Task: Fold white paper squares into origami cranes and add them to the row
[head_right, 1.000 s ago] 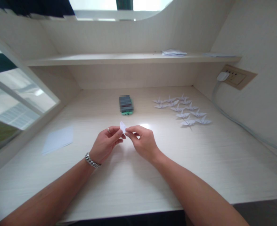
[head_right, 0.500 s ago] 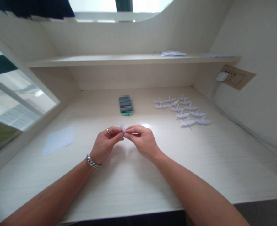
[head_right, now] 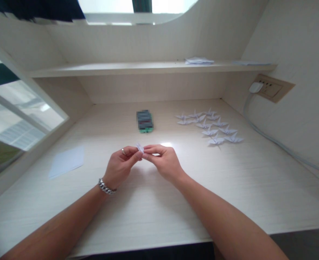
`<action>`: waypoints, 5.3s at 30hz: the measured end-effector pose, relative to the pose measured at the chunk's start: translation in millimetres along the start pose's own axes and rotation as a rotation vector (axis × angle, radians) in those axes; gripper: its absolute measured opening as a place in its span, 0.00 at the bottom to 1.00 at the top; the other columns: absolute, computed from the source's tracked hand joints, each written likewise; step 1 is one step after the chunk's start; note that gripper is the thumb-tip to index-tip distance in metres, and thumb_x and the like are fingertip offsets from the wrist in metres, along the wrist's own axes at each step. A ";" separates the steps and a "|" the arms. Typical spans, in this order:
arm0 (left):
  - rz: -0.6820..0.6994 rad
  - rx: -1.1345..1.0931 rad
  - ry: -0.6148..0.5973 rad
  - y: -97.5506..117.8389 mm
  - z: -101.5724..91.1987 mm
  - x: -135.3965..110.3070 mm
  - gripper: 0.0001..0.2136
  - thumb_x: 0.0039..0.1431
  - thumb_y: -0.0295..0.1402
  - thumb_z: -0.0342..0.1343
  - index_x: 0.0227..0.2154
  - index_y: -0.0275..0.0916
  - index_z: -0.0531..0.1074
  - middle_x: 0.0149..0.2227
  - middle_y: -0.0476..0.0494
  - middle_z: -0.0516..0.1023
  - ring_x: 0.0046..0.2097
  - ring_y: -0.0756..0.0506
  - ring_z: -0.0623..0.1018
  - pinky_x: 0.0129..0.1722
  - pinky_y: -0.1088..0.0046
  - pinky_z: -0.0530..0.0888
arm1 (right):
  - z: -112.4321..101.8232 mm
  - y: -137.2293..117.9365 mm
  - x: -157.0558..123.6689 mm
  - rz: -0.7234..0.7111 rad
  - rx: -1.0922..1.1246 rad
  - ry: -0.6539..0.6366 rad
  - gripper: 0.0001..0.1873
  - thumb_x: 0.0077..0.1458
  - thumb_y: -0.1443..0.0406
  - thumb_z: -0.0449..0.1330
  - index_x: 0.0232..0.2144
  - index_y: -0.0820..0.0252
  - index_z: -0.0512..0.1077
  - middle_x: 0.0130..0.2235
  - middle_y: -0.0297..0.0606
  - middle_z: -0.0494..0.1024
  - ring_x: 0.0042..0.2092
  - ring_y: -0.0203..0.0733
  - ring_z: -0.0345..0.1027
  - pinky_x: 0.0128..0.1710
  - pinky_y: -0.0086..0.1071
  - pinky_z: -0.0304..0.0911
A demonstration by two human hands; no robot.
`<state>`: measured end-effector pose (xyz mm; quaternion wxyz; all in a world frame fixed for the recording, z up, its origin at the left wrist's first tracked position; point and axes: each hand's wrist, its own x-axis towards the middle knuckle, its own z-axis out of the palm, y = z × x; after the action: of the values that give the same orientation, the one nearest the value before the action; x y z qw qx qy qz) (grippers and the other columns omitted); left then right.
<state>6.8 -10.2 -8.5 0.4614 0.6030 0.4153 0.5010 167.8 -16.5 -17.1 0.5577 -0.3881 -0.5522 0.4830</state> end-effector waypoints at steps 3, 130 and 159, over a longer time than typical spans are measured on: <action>0.007 0.039 -0.004 -0.4 0.3 -0.6 0.09 0.52 0.38 0.63 0.27 0.36 0.75 0.27 0.46 0.77 0.30 0.49 0.75 0.32 0.73 0.73 | -2.2 3.2 2.0 0.037 0.011 0.002 0.08 0.42 0.60 0.70 0.28 0.55 0.81 0.39 0.40 0.81 0.43 0.45 0.74 0.47 0.41 0.68; 0.064 0.082 0.014 -9.4 4.6 -6.0 0.14 0.52 0.32 0.63 0.42 0.36 0.71 0.33 0.44 0.78 0.36 0.47 0.79 0.39 0.69 0.77 | 1.8 6.6 2.6 0.076 -0.074 -0.007 0.10 0.48 0.59 0.65 0.29 0.60 0.75 0.30 0.37 0.78 0.33 0.40 0.70 0.36 0.34 0.65; -0.178 -0.023 0.035 -2.9 -1.0 1.8 0.10 0.48 0.36 0.64 0.22 0.34 0.72 0.23 0.49 0.74 0.27 0.51 0.72 0.29 0.74 0.69 | 5.5 2.1 -4.1 0.121 -0.317 -0.216 0.11 0.55 0.61 0.57 0.26 0.62 0.70 0.27 0.34 0.73 0.30 0.35 0.67 0.30 0.29 0.60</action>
<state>6.0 -7.6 -10.8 0.5037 0.5493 0.4697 0.4732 162.5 -20.5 -19.6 0.3973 -0.4496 -0.6536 0.4613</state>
